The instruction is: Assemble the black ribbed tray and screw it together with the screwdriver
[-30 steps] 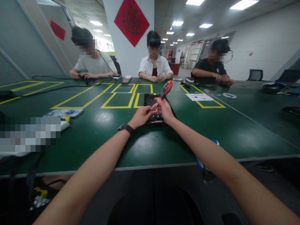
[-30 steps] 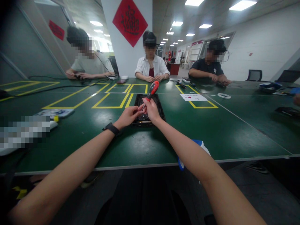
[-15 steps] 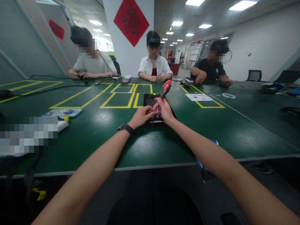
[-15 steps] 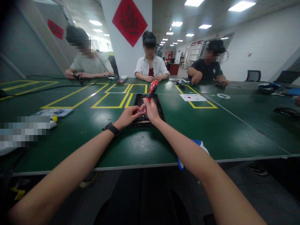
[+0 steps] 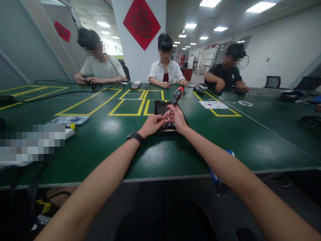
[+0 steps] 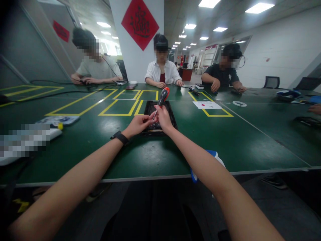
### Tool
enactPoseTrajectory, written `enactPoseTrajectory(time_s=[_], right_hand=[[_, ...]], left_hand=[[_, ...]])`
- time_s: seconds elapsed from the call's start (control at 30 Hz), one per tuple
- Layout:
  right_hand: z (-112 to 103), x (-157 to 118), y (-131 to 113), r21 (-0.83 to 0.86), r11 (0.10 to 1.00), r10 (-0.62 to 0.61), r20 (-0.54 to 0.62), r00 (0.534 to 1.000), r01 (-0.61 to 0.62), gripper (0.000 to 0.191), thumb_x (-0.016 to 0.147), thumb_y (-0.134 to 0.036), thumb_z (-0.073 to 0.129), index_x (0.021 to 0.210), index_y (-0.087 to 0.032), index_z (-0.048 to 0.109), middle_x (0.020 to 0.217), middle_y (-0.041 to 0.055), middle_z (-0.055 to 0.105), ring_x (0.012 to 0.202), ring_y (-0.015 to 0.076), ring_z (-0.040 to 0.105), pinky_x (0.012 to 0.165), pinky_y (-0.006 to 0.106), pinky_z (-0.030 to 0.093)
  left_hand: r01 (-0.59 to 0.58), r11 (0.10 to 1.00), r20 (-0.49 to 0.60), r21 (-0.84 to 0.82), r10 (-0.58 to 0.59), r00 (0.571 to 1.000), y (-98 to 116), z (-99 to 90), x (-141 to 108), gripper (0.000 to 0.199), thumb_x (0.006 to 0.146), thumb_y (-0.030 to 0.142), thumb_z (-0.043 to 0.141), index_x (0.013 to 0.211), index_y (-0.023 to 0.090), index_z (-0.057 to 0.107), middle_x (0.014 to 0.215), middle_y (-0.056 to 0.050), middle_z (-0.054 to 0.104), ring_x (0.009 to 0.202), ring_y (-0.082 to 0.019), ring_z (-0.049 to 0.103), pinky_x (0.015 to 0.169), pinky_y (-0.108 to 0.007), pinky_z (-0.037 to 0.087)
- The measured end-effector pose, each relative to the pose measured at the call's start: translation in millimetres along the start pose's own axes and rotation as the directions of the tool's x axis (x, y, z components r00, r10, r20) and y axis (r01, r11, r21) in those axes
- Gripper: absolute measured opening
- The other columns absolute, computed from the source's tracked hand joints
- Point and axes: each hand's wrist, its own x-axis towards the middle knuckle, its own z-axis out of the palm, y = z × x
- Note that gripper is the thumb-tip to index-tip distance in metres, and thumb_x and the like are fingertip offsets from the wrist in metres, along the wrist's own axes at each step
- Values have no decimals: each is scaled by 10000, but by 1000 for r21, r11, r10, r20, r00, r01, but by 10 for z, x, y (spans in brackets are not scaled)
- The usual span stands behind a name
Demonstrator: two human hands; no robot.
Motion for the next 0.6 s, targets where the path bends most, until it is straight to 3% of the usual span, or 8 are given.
enactPoseTrajectory(time_s=[0.23,0.6], right_hand=[[-8,1,13,-15,999,-31,1,1000,31,241,865,-421,472,971,-206,447,545,-62,584,389,52,469,383,135,348],[9,-18,26,-17,996,-85,8,996,85,264,851,-438,494,981,-211,463,554,-67,586,391,52,462,390,143,357]], left_hand=[[-6,1000,9,12,6,1000,-3,-3,3,387,839,465,496,763,117,648,571,15,504,521,-93,391,519,-228,267],[-4,1000,-34,-23,3,999,-3,12,11,310,778,434,591,706,145,506,584,41,461,535,-86,402,524,-210,306]])
